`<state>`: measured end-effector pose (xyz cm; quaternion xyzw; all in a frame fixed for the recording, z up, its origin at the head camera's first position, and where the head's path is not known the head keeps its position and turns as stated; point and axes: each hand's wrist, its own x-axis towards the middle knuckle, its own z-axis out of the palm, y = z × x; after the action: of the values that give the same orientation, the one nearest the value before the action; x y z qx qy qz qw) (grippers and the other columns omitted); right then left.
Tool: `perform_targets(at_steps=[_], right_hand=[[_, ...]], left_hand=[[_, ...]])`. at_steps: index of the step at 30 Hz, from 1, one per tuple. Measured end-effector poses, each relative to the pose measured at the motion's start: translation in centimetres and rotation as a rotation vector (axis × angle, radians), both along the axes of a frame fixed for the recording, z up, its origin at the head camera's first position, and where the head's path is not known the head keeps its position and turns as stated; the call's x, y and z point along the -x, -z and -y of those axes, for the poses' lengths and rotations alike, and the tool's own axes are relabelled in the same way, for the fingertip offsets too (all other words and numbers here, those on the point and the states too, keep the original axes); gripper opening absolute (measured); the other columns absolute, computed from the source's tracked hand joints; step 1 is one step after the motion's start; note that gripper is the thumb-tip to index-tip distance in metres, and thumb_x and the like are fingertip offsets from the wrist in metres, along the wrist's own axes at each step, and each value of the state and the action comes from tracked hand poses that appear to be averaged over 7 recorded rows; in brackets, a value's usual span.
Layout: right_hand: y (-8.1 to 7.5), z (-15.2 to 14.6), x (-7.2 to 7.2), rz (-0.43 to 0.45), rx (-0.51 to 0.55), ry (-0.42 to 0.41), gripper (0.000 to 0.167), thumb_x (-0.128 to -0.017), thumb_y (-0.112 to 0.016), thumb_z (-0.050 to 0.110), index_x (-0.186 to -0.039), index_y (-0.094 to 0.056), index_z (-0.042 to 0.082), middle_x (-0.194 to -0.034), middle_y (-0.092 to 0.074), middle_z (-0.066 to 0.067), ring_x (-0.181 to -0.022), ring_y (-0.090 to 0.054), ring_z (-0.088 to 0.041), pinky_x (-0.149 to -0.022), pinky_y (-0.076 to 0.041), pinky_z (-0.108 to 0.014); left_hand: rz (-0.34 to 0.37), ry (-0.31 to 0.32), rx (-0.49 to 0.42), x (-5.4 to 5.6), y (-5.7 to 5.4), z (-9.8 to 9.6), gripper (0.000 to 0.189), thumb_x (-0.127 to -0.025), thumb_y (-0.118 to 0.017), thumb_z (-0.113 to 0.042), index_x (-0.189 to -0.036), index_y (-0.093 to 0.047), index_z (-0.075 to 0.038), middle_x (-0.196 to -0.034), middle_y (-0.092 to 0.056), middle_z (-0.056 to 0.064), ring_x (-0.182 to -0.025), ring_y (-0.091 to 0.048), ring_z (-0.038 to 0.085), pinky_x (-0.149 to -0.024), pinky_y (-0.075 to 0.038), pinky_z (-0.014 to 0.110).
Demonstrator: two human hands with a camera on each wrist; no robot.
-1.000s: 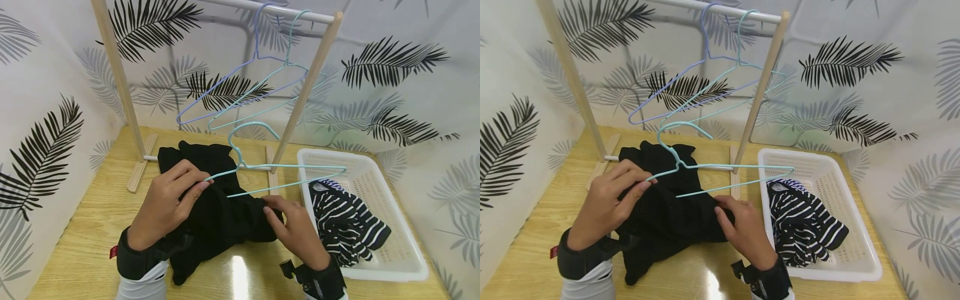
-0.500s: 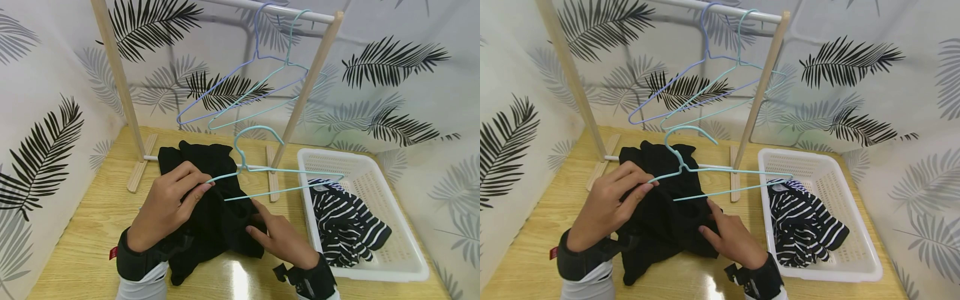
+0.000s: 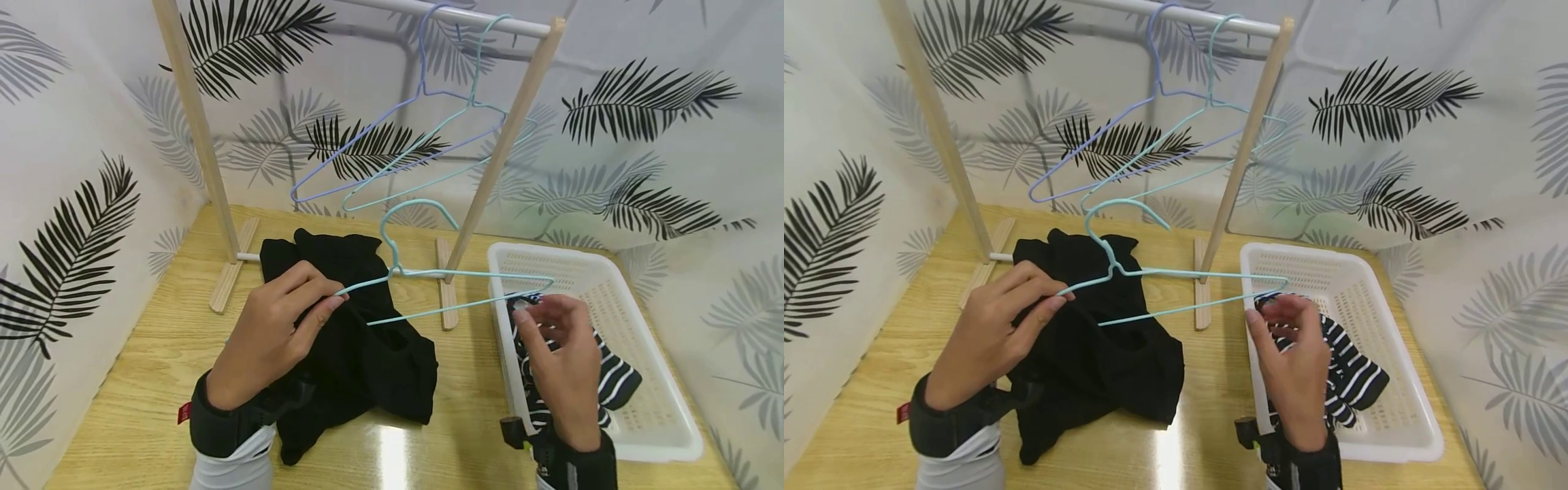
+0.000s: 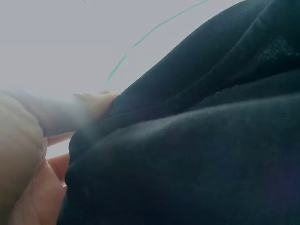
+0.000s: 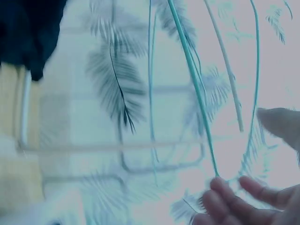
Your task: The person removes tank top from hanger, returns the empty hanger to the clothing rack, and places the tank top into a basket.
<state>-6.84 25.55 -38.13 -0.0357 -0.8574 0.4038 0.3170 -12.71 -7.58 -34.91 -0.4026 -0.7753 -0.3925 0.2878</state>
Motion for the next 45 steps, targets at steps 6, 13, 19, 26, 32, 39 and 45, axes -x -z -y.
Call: perform_targets(at_steps=[6, 13, 19, 26, 32, 39, 45], right_hand=[[-1.0, -1.1, 0.3, -0.260, -0.125, -0.108, 0.050, -0.082, -0.076, 0.018, -0.127, -0.061, 0.004, -0.124, -0.060, -0.014, -0.118, -0.052, -0.021, -0.100, -0.035, -0.025], [-0.4, -0.2, 0.3, -0.248, -0.214, -0.335, 0.010, -0.085, -0.074, 0.017, -0.091, -0.075, 0.008, -0.087, -0.068, 0.000, -0.081, -0.061, -0.009, -0.076, -0.044, -0.017], [0.5, -0.9, 0.2, -0.248, -0.162, -0.336, 0.013, -0.079, -0.076, 0.002, -0.075, -0.071, 0.013, -0.064, -0.052, 0.007, -0.054, -0.040, -0.001, -0.049, -0.031, -0.019], [1.0, -1.8, 0.3, -0.280, -0.098, -0.243, 0.018, -0.077, -0.073, -0.008, -0.069, -0.070, 0.007, -0.062, -0.055, 0.002, -0.053, -0.040, -0.001, -0.049, -0.030, -0.018], [-0.1, -1.2, -0.3, -0.292, -0.054, -0.191, 0.020, -0.080, -0.070, -0.009, -0.065, -0.067, 0.003, -0.062, -0.058, 0.000, -0.053, -0.040, -0.001, -0.049, -0.030, -0.017], [-0.1, -1.4, -0.5, -0.298, 0.004, -0.164, 0.019, -0.081, -0.069, -0.010, -0.064, -0.066, 0.000, -0.063, -0.059, 0.000, -0.054, -0.043, -0.001, -0.050, -0.030, -0.017], [0.6, -1.8, -0.5, -0.298, 0.001, -0.152, 0.019, -0.080, -0.070, -0.010, -0.064, -0.067, 0.000, -0.063, -0.061, 0.001, -0.053, -0.044, -0.001, -0.049, -0.030, -0.017]], left_hand=[[0.024, 0.052, 0.027, -0.1, 0.0, -0.4, 0.007, -0.089, -0.069, -0.012, -0.093, -0.073, -0.009, -0.085, -0.058, -0.002, -0.069, -0.051, 0.006, -0.061, -0.039, 0.016], [0.041, 0.107, 0.048, -0.2, 0.3, -1.2, 0.011, -0.085, -0.073, -0.009, -0.096, -0.075, -0.009, -0.084, -0.057, -0.004, -0.069, -0.052, 0.004, -0.060, -0.040, 0.015], [0.056, 0.096, 0.065, -0.1, 0.1, -1.4, 0.011, -0.086, -0.073, -0.014, -0.097, -0.073, -0.011, -0.087, -0.059, -0.004, -0.072, -0.054, 0.004, -0.062, -0.042, 0.017], [0.106, 0.065, 0.089, 0.0, 0.1, -1.1, 0.025, -0.084, -0.076, -0.023, -0.105, -0.069, -0.012, -0.098, -0.062, -0.002, -0.085, -0.060, 0.009, -0.073, -0.050, 0.024], [0.129, -0.004, 0.087, 0.1, 0.1, -0.4, 0.029, -0.082, -0.078, -0.022, -0.106, -0.066, -0.011, -0.103, -0.063, -0.001, -0.096, -0.061, 0.012, -0.085, -0.049, 0.030], [0.126, -0.043, 0.047, 0.2, 0.3, 0.3, 0.020, -0.082, -0.077, -0.013, -0.098, -0.066, -0.010, -0.097, -0.062, -0.002, -0.090, -0.058, 0.013, -0.081, -0.045, 0.025], [0.110, -0.048, 0.034, 0.3, 0.2, 0.3, 0.012, -0.083, -0.075, -0.009, -0.090, -0.066, -0.012, -0.093, -0.062, -0.003, -0.088, -0.056, 0.012, -0.079, -0.044, 0.024]])
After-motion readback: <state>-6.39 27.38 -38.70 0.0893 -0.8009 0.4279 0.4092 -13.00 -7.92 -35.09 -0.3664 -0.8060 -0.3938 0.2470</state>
